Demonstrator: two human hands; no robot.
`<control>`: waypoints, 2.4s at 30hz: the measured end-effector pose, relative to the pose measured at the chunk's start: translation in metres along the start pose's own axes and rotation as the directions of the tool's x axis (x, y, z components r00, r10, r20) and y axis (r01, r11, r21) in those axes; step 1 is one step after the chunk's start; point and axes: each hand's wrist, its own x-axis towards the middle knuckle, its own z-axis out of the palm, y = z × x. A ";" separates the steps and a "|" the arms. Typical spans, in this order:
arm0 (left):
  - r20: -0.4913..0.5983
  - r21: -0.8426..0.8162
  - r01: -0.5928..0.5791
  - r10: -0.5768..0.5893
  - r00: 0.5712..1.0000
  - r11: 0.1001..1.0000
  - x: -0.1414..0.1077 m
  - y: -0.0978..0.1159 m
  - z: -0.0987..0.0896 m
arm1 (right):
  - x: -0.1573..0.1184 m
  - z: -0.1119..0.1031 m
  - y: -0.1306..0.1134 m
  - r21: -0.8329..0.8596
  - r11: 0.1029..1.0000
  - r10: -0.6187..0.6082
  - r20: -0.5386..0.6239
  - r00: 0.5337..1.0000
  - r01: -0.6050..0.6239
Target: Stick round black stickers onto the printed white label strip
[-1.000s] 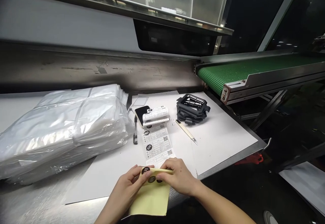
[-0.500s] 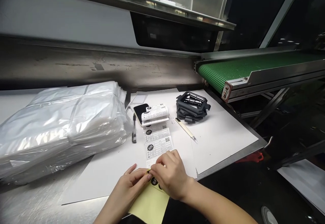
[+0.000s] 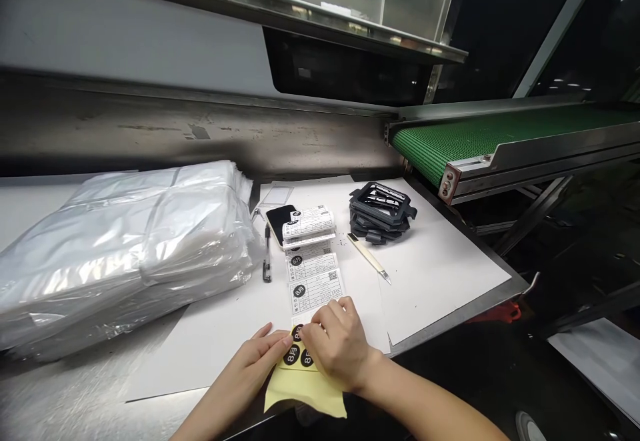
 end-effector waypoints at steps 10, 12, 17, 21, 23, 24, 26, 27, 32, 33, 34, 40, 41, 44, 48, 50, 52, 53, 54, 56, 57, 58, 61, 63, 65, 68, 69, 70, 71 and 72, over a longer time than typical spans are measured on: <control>-0.010 -0.019 0.011 -0.011 1.000 1.000 -0.001 0.001 -0.001 | 0.001 0.002 0.001 0.171 0.984 0.030 0.064 0.997 -0.040; -0.006 -0.037 0.023 -0.023 1.000 0.999 -0.001 0.002 -0.004 | 0.001 0.002 0.002 0.229 0.971 0.055 0.065 0.996 -0.069; -0.086 0.061 0.085 -0.080 0.993 0.995 -0.012 -0.004 0.001 | 0.001 0.003 0.015 0.361 0.857 0.338 0.145 0.930 -0.367; 0.037 0.623 -0.378 0.457 0.889 0.685 -0.030 -0.022 0.025 | 0.006 0.005 0.029 0.376 0.762 0.443 0.292 0.848 -0.528; 0.161 0.783 -0.453 0.564 0.810 0.427 -0.035 -0.027 0.038 | 0.011 0.004 0.033 0.372 0.738 0.457 0.337 0.823 -0.563; 0.187 0.816 -0.450 0.570 0.800 0.363 -0.035 -0.028 0.044 | 0.015 0.003 0.033 0.370 0.730 0.460 0.355 0.814 -0.575; 0.172 0.846 -0.417 0.570 0.803 0.332 -0.032 -0.026 0.054 | 0.021 0.001 0.032 0.361 0.724 0.463 0.379 0.801 -0.588; 0.147 0.855 -0.393 0.570 0.809 0.338 -0.030 -0.023 0.058 | 0.024 -0.001 0.030 0.353 0.726 0.464 0.384 0.799 -0.591; 0.032 0.824 -0.353 0.585 0.810 0.443 -0.021 -0.015 0.072 | 0.026 -0.001 0.022 0.262 0.770 0.469 0.384 0.795 -0.582; 0.016 0.814 -0.355 0.592 0.806 0.460 -0.021 -0.016 0.074 | 0.025 0.000 0.021 0.240 0.778 0.469 0.391 0.792 -0.580; 0.001 0.810 -0.353 0.602 0.799 0.468 -0.020 -0.018 0.076 | 0.023 0.002 0.021 0.220 0.785 0.469 0.400 0.787 -0.579; -0.057 0.813 -0.330 0.631 0.774 0.479 -0.021 -0.026 0.083 | 0.020 0.012 0.019 0.117 0.819 0.465 0.436 0.770 -0.561; -0.059 0.813 -0.328 0.629 0.775 0.481 -0.021 -0.027 0.084 | 0.021 0.014 0.019 0.096 0.830 0.459 0.440 0.772 -0.549; -0.064 0.806 -0.330 0.626 0.778 0.492 -0.021 -0.029 0.086 | 0.024 0.015 0.021 0.010 0.862 0.453 0.435 0.778 -0.507; -0.064 0.804 -0.332 0.627 0.777 0.493 -0.021 -0.029 0.086 | 0.026 0.013 0.027 -0.114 0.871 0.483 0.380 0.789 -0.478; -0.055 0.813 -0.330 0.627 0.777 0.480 -0.021 -0.026 0.085 | 0.027 0.012 0.030 -0.125 0.882 0.465 0.379 0.800 -0.454; -0.023 0.830 -0.330 0.618 0.786 0.450 -0.023 -0.023 0.082 | 0.028 0.010 0.033 -0.102 0.900 0.427 0.397 0.812 -0.423; -0.006 0.839 -0.327 0.608 0.794 0.436 -0.023 -0.021 0.080 | 0.029 0.009 0.035 -0.083 0.908 0.407 0.405 0.819 -0.410; 0.006 0.843 -0.323 0.592 0.806 0.431 -0.024 -0.019 0.076 | 0.030 0.006 0.037 -0.061 0.914 0.390 0.407 0.826 -0.401; -0.002 0.830 -0.302 0.544 0.839 0.470 -0.022 -0.018 0.065 | 0.030 -0.001 0.040 -0.009 0.919 0.365 0.391 0.845 -0.393; -0.017 0.806 -0.288 0.507 0.862 0.516 -0.020 -0.018 0.058 | 0.030 -0.005 0.040 0.022 0.920 0.355 0.376 0.856 -0.391; -0.028 0.773 -0.273 0.461 0.887 0.573 -0.017 -0.018 0.049 | 0.028 -0.011 0.039 0.056 0.920 0.343 0.361 0.867 -0.387; -0.024 0.644 -0.200 0.281 0.959 0.738 -0.004 -0.019 0.020 | 0.016 -0.026 0.028 0.158 0.925 0.276 0.345 0.897 -0.346; -0.029 0.463 -0.125 0.156 0.987 0.877 0.005 -0.016 0.001 | 0.007 -0.032 0.020 0.206 0.929 0.209 0.394 0.895 -0.308; -0.050 0.162 -0.040 0.048 0.998 0.986 0.011 -0.012 -0.016 | 0.001 -0.034 0.016 0.221 0.928 0.148 0.519 0.842 -0.300; -0.053 -0.313 0.174 -0.200 0.978 0.934 0.010 -0.007 -0.039 | -0.001 -0.033 0.021 0.225 0.918 0.095 0.675 0.732 -0.327; -0.086 -0.479 0.207 -0.281 0.956 0.853 0.007 -0.006 -0.046 | -0.001 -0.032 0.025 0.234 0.911 0.090 0.690 0.718 -0.339; -0.137 -0.626 0.199 -0.357 0.924 0.754 0.003 -0.004 -0.053 | 0.000 -0.032 0.028 0.246 0.904 0.087 0.695 0.713 -0.351; -0.208 -0.727 0.143 -0.414 0.886 0.671 -0.001 -0.003 -0.060 | 0.001 -0.031 0.030 0.257 0.895 0.088 0.700 0.709 -0.364; -0.294 -0.771 0.065 -0.445 0.846 0.633 -0.006 -0.002 -0.065 | 0.001 -0.030 0.032 0.265 0.886 0.093 0.702 0.706 -0.380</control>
